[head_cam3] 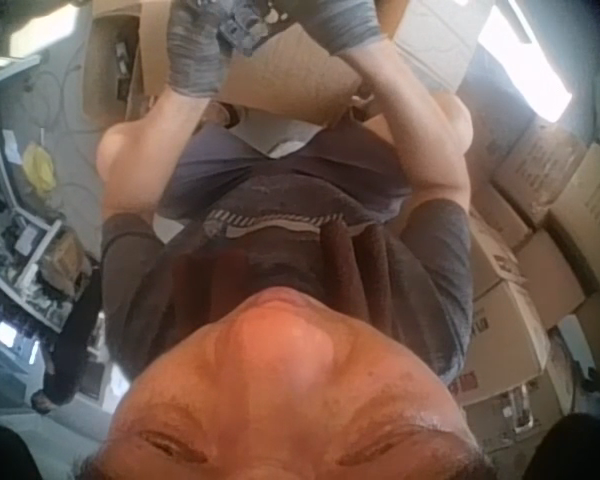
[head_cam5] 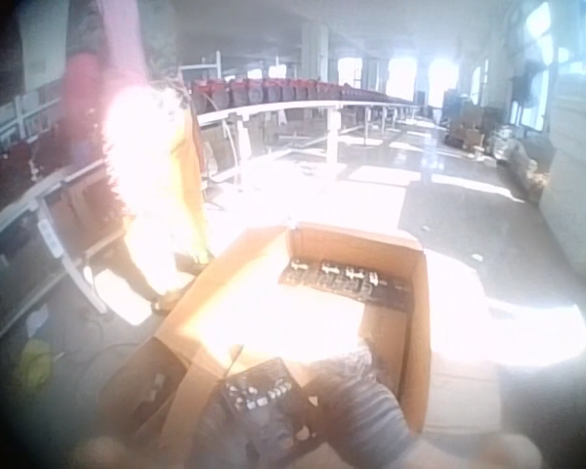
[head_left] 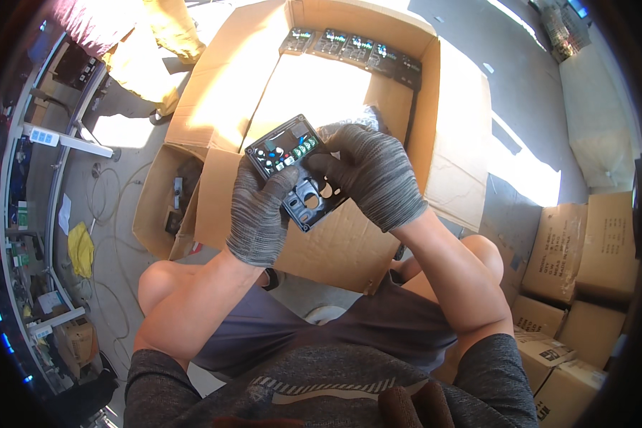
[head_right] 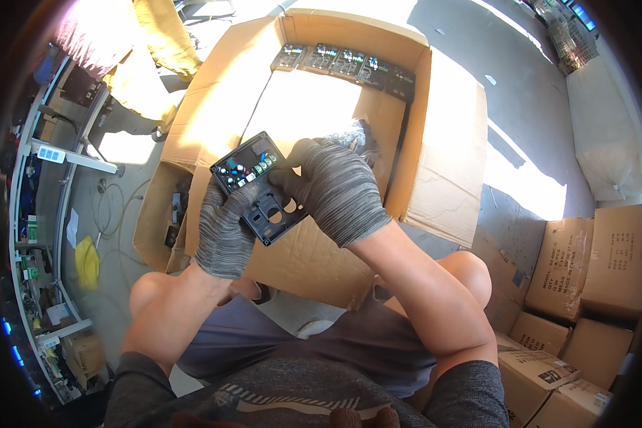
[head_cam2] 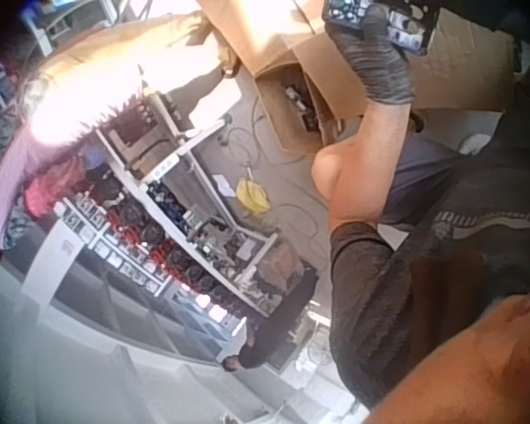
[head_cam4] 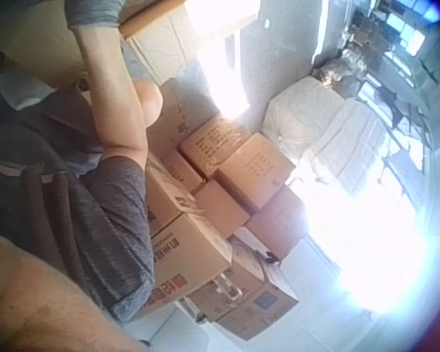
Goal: The person, wearing gloves, removes an electrical component from a cardboard box and uses their hands to check the buttons, ports, and casing before placing it back. They repeat this process with several identical components, checking the physical integrity of each unit.
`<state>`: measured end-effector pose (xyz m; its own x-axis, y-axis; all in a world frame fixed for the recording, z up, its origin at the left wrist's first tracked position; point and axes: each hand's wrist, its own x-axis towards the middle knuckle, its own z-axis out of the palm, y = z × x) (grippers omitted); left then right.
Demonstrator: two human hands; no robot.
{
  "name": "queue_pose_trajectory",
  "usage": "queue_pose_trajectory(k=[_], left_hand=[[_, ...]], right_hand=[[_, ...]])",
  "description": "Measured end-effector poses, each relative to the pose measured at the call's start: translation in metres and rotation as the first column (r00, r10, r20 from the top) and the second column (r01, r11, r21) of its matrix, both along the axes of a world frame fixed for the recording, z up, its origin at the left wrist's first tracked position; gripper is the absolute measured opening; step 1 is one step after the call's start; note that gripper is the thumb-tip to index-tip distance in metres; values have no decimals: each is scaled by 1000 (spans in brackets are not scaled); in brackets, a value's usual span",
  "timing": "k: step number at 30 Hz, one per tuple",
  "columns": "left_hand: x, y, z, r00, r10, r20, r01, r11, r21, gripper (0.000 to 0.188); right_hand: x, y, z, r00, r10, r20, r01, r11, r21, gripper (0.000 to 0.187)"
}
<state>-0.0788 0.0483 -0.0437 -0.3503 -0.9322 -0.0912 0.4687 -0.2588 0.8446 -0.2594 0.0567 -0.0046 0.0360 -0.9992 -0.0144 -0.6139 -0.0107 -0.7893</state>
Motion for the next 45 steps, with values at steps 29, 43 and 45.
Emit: queue_pose_trajectory(k=[29, 43, 45], left_hand=[[2, 6, 7, 998, 58, -27, -57, 997, 43, 45], [13, 5, 18, 998, 68, -5, -66, 982, 176, 45], [16, 3, 17, 998, 27, -61, -13, 975, 223, 48]], right_hand=[[-2, 5, -19, 982, 83, 168, -47, 977, -208, 29], [-36, 4, -30, 621, 131, 773, -334, 936, 109, 24], [-37, 3, -34, 509, 143, 849, -329, 944, 38, 27]])
